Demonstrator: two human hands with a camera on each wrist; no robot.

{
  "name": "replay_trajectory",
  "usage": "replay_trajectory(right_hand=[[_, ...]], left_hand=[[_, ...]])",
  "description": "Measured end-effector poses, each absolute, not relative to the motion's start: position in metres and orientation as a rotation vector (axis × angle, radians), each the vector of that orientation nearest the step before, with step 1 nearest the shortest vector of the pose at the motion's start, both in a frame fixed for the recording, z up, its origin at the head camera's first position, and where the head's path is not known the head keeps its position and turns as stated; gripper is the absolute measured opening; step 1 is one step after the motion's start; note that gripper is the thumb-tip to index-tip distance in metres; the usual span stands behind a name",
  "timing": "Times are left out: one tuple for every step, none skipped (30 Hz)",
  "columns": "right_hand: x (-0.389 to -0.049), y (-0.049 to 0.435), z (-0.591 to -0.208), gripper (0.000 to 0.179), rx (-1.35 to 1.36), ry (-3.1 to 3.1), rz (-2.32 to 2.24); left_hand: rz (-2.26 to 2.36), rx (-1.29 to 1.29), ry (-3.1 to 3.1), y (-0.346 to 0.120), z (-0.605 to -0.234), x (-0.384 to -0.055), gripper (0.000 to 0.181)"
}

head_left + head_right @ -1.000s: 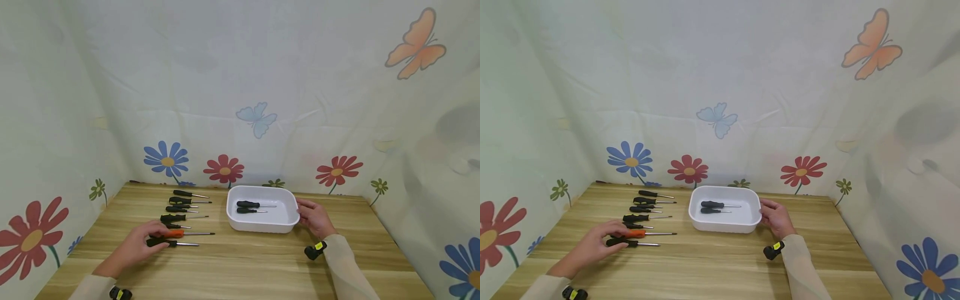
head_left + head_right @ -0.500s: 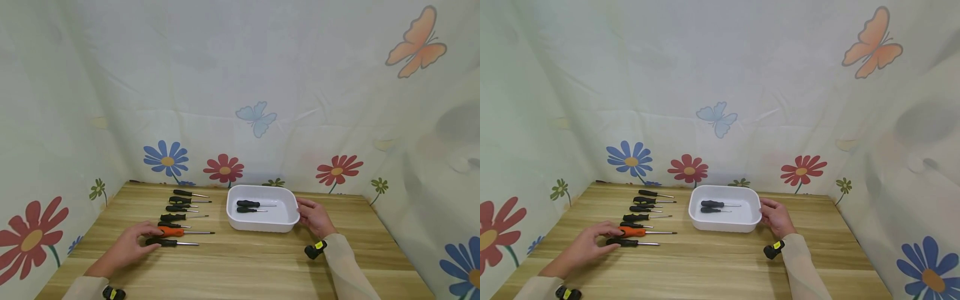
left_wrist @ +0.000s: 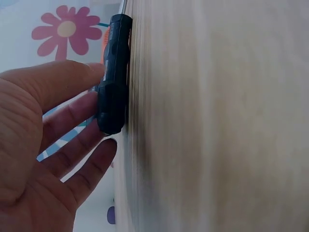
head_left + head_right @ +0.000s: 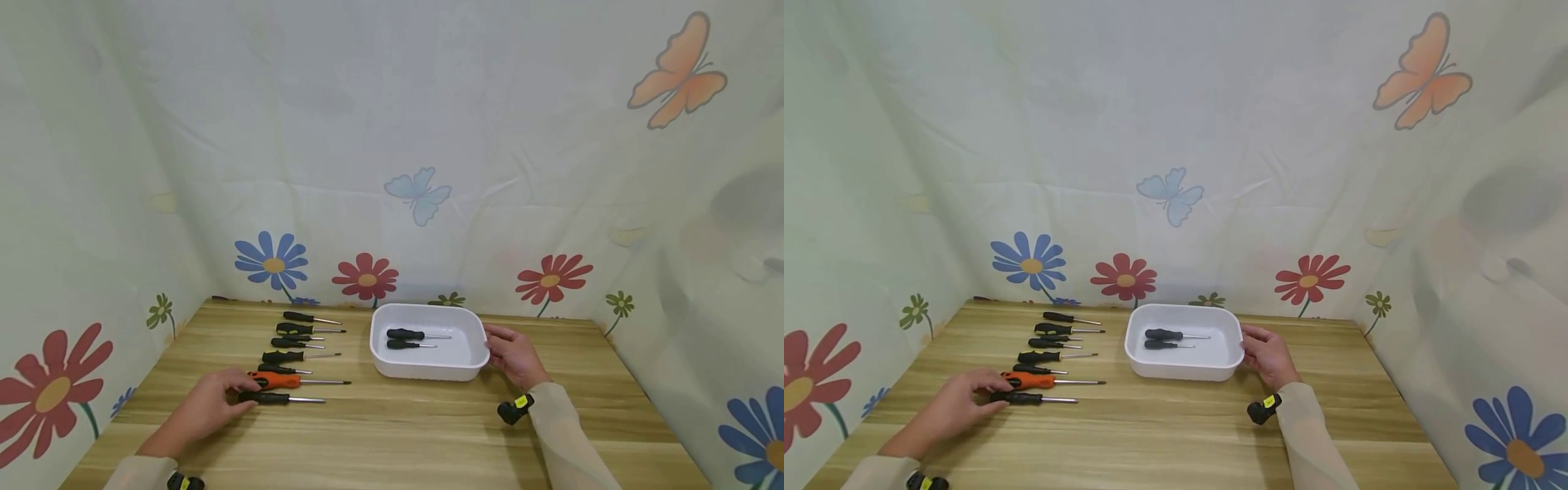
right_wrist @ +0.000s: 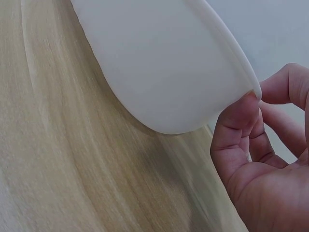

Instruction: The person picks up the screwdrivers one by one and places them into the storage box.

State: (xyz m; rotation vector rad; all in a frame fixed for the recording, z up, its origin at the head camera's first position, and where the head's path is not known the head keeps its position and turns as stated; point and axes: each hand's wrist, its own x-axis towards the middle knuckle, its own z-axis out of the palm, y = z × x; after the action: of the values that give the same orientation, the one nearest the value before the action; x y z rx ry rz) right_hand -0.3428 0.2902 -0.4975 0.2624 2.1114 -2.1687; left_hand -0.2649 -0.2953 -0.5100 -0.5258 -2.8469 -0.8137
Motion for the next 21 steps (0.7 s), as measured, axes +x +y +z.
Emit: replay_trajectory(right_hand=[[-0.3425,0.2902,-0.4976,0.044,0.256,2.117,-2.162],[-0.3422,0.2901,-0.4975,0.044,0.251,2.123,-2.157],[-0.3419,0.2899,-0.4974,0.043,0.261,2.120,-2.163],[-0.3417,0.2899,-0.4975,0.043,0.261,2.119,-2.169],[-0.3415,0.2899,-0.4976,0.044,0.250,2.114,-2.178],[-0.3413,0.2902,-0.4977,0.045,0.233,2.113,-2.182],[-0.3412,0.2901,-0.4977,0.045,0.222,2.108,-2.191],[-0.3412,0.2899,-0.4978,0.045,0.218,2.099,-2.206],[-0.3412,0.2898,-0.4980,0.046,0.212,2.090,-2.219],[-0.3413,0.2896,-0.4982,0.046,0.205,2.087,-2.224],[-0.3412,0.2896,-0.4984,0.046,0.197,2.085,-2.228],[-0.3411,0.2896,-0.4985,0.046,0.197,2.087,-2.224],[-0.3410,0.2893,-0.4986,0.046,0.203,2.087,-2.224],[-0.3408,0.2892,-0.4987,0.046,0.214,2.086,-2.226],[-0.3406,0.2892,-0.4986,0.045,0.221,2.091,-2.220],[-0.3405,0.2892,-0.4985,0.045,0.228,2.095,-2.214],[-0.3403,0.2894,-0.4982,0.045,0.232,2.100,-2.209],[-0.3402,0.2895,-0.4979,0.045,0.233,2.107,-2.199],[-0.3402,0.2894,-0.4975,0.045,0.241,2.108,-2.200],[-0.3404,0.2893,-0.4972,0.044,0.247,2.109,-2.204],[-0.3407,0.2896,-0.4971,0.044,0.241,2.113,-2.196]], left_hand=[[-0.805,-0.514,-2.854,-0.2949,-0.5100,-0.2648,0.021],[-0.800,-0.509,-2.858,-0.2944,-0.5098,-0.2645,0.021],[-0.797,-0.510,-2.860,-0.2940,-0.5096,-0.2643,0.021],[-0.789,-0.514,-2.863,-0.2936,-0.5095,-0.2639,0.022],[-0.785,-0.518,-2.864,-0.2931,-0.5093,-0.2636,0.022],[-0.781,-0.524,-2.864,-0.2926,-0.5092,-0.2633,0.022],[-0.774,-0.524,-2.866,-0.2922,-0.5097,-0.2634,0.023],[-0.769,-0.530,-2.866,-0.2920,-0.5102,-0.2636,0.023],[-0.765,-0.531,-2.869,-0.2915,-0.5107,-0.2639,0.024],[-0.757,-0.536,-2.873,-0.2913,-0.5113,-0.2644,0.024],[-0.752,-0.545,-2.876,-0.2910,-0.5118,-0.2648,0.025],[-0.747,-0.552,-2.882,-0.2906,-0.5123,-0.2652,0.025],[-0.747,-0.555,-2.890,-0.2902,-0.5126,-0.2655,0.026],[-0.743,-0.553,-2.901,-0.2898,-0.5130,-0.2659,0.026],[-0.739,-0.550,-2.912,-0.2893,-0.5130,-0.2659,0.027],[-0.734,-0.553,-2.922,-0.2890,-0.5125,-0.2660,0.027],[-0.730,-0.555,-2.930,-0.2887,-0.5119,-0.2659,0.027],[-0.722,-0.551,-2.940,-0.2883,-0.5115,-0.2660,0.028],[-0.719,-0.546,-2.949,-0.2880,-0.5109,-0.2660,0.028],[-0.712,-0.538,-2.955,-0.2875,-0.5105,-0.2659,0.029],[-0.707,-0.537,-2.960,-0.2872,-0.5099,-0.2658,0.029]])
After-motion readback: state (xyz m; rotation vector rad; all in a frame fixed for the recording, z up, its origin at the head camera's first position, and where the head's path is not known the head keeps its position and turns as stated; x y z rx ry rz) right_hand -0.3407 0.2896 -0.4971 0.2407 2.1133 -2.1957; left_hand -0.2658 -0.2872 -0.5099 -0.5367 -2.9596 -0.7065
